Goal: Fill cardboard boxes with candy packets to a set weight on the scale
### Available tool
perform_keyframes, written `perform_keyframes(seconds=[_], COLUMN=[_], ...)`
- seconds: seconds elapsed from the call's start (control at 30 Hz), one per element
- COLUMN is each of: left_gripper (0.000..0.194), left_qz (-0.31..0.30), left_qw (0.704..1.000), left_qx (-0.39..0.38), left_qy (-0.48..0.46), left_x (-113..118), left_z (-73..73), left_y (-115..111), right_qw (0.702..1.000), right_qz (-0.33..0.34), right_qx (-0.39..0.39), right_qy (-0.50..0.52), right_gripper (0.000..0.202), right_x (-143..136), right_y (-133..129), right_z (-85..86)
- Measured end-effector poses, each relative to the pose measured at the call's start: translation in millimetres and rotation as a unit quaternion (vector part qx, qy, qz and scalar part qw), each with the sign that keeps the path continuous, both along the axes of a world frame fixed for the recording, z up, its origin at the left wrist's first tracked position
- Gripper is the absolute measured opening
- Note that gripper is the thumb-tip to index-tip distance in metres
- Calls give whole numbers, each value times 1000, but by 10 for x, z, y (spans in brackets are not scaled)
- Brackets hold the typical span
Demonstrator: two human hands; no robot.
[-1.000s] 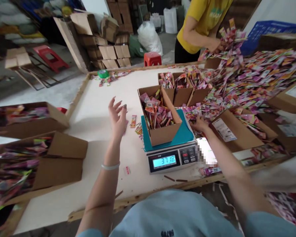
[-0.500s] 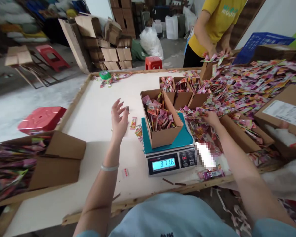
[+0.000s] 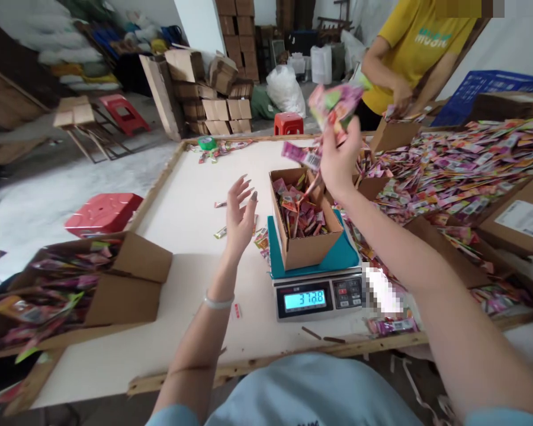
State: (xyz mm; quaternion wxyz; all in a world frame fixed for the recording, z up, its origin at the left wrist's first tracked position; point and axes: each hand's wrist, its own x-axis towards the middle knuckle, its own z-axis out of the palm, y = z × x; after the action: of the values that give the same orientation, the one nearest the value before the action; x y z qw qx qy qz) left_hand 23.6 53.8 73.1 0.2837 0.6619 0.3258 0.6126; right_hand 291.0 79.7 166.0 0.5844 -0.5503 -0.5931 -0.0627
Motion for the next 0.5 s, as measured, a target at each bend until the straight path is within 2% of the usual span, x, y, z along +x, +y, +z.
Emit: perform_keyframes(seconds=[0.07, 0.17, 0.23, 0.3, 0.33, 0.4, 0.47, 0.5], left_gripper=[52, 51, 52, 53, 53, 55, 56, 57], left_qz=[1, 8, 8, 7, 9, 15, 24, 29], left_qw=[1000, 1000, 1000, 1000, 1000, 1000, 1000, 999], left_qx=[14, 19, 15, 9, 7, 0, -12, -18], left_qy=[10, 3, -3, -3, -2, -2, -2, -4], left_x=[-72, -172, -212, -242, -261, -311, -370, -397], left_z=[20, -15, -63, -117, -143, -193, -232, -245], left_y=[-38, -13, 30, 64, 74, 82, 81, 79], right_qw=[996, 975, 959, 955, 957, 952, 918, 896], right_qz=[30, 71, 113, 136, 115, 7, -103, -132], right_qx=[-62, -168, -219, -239, -251, -301, -378, -417], right_qy=[-59, -125, -143, -113, -91, -60, -63, -72], right_gripper=[54, 50, 51, 61, 65, 64, 60, 61], right_x=[-246, -321, -177, 130, 333, 773, 1141, 1263], right_y=[-299, -776, -964, -1013, -999, -948, -936, -964], right_z=[-41, -57, -41, -58, -99, -277, -592, -795])
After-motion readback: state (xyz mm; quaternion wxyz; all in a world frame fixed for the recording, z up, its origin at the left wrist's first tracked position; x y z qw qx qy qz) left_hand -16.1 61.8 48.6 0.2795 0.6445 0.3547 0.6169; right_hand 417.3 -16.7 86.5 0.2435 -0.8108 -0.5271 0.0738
